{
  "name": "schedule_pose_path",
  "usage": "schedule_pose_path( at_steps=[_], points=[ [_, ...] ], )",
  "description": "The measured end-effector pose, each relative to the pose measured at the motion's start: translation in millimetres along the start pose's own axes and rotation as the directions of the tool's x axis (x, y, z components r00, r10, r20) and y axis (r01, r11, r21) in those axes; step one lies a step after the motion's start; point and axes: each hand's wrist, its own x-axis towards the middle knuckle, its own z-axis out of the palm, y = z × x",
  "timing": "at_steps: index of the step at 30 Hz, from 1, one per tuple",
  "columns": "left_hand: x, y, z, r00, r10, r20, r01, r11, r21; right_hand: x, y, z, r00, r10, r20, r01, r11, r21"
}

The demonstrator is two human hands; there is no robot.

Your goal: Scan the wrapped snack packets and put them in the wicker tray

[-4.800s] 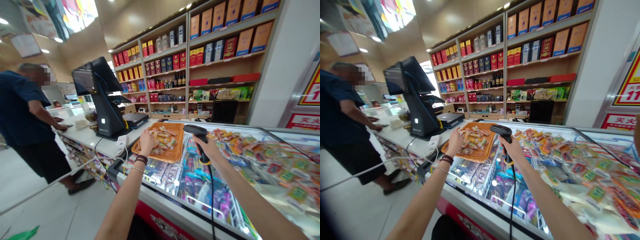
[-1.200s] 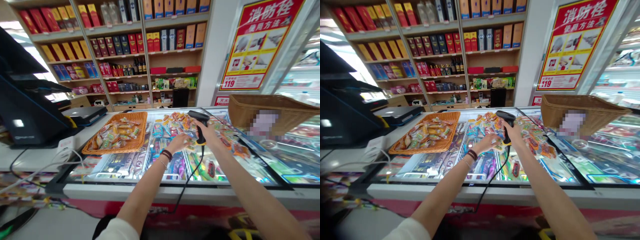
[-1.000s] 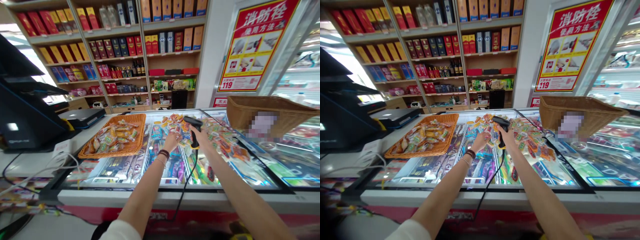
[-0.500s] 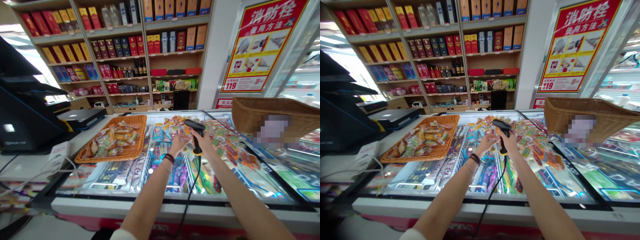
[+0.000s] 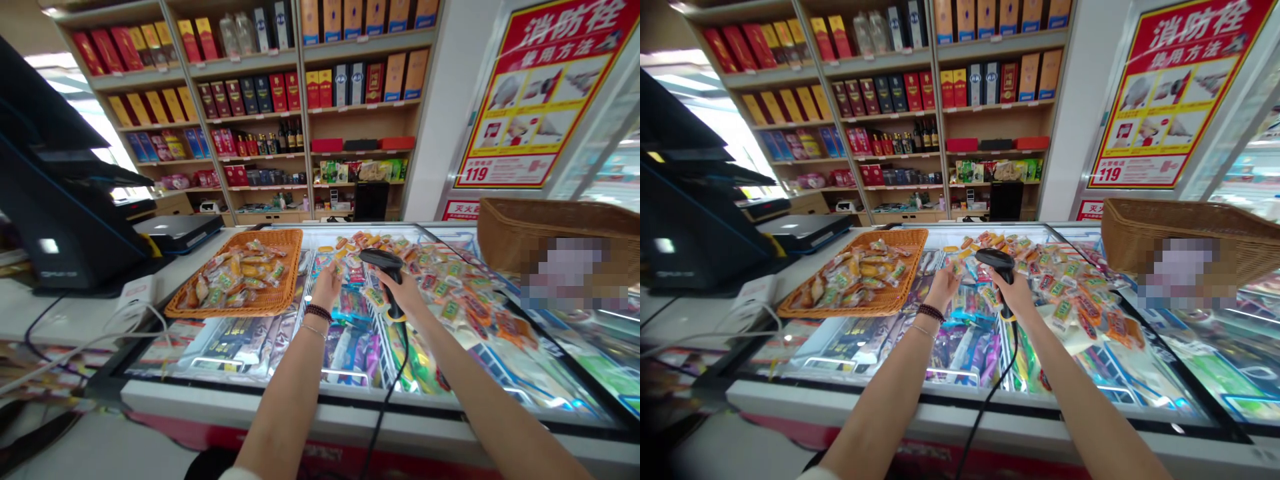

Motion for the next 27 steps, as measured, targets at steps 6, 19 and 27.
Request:
schedule_pose_path(
  at_steps=[6,19,27],
  points=[
    [-18,-2,5.0,0.998,0.031,0.054,-0.034,0.998,0.053,-5,-3,0,0.997,-0.042,0.070,0.052,0.987,-0.149],
    [-25,-5,7.2,0.974,0.176,0.141,-0.197,0.968,0.153,-11,-10,4,0.993,-0.020,0.115,0.045,0.976,-0.214],
    [-25,-2,7.4,0.978,0.167,0.122,-0.189,0.960,0.207,-11,-8,4,0.994,-0.026,0.110,0.047,0.980,-0.195]
  ],
)
